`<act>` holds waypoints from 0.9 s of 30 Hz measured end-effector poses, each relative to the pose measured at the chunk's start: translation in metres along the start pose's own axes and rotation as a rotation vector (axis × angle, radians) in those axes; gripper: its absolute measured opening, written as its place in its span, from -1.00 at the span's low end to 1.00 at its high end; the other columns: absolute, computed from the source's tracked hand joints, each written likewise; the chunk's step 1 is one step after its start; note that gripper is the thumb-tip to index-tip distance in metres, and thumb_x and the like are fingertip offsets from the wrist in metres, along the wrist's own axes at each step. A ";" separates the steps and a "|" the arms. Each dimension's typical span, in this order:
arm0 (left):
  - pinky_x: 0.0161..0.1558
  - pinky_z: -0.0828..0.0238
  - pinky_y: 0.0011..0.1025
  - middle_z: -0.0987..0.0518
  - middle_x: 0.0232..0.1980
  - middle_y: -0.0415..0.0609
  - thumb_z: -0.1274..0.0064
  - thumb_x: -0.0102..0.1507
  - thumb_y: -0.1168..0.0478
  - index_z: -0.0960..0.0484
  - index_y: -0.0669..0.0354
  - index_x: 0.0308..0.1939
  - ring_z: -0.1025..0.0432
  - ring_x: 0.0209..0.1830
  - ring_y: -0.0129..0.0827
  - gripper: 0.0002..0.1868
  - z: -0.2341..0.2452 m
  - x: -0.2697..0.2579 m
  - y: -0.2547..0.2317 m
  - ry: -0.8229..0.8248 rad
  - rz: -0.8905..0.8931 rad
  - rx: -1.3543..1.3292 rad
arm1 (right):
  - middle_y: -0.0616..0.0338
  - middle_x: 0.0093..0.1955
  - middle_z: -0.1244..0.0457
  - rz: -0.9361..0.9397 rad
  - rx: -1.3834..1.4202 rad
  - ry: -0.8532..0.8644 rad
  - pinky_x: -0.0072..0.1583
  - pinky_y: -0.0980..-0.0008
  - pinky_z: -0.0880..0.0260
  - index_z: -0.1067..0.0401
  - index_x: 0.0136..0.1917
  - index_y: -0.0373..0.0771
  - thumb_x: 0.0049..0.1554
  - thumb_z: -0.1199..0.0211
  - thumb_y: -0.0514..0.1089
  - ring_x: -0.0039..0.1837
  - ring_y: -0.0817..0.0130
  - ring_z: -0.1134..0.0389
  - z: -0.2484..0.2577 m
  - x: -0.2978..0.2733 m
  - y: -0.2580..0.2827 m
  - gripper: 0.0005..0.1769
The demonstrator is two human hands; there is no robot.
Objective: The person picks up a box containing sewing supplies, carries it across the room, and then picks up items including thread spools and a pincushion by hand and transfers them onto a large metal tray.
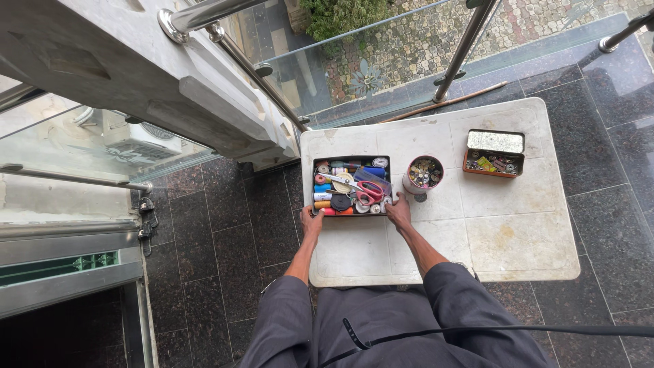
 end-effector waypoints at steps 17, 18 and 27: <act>0.03 -0.39 -0.21 -0.46 -0.05 0.04 -0.37 0.11 0.10 -0.49 0.20 -0.10 -0.41 -0.05 -0.17 -0.56 0.021 0.001 0.025 -0.131 0.092 -0.057 | -0.06 0.19 -0.33 0.023 0.241 0.230 -0.07 0.35 -0.40 -0.21 0.40 -0.20 -0.01 -0.15 -0.34 -0.04 0.30 -0.37 -0.015 -0.015 -0.006 -0.32; 0.02 -0.38 -0.21 -0.44 -0.05 0.06 -0.39 0.10 0.10 -0.49 0.20 -0.09 -0.38 -0.04 -0.15 -0.54 0.022 0.003 0.028 -0.140 0.078 -0.072 | -0.08 0.19 -0.31 0.002 0.293 0.278 -0.12 0.33 -0.39 -0.20 0.39 -0.19 0.00 -0.12 -0.35 -0.08 0.28 -0.35 -0.019 -0.017 -0.007 -0.34; -0.13 -0.43 -0.29 -0.58 -0.03 -0.07 -0.25 0.15 -0.12 -0.49 0.06 0.09 -0.49 -0.12 -0.34 -0.44 0.036 -0.032 0.052 0.077 0.351 -0.205 | -0.02 0.21 -0.27 0.152 0.378 0.369 -0.05 0.39 -0.42 -0.21 0.36 -0.22 -0.01 -0.11 -0.40 0.06 0.31 -0.38 -0.023 -0.036 0.011 -0.36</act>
Point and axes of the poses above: each hand's wrist, its own x-axis towards the middle knuckle, its own z-axis out of the back of the hand, y = z × x, the point moved 10 cm from there along x, towards the middle knuckle
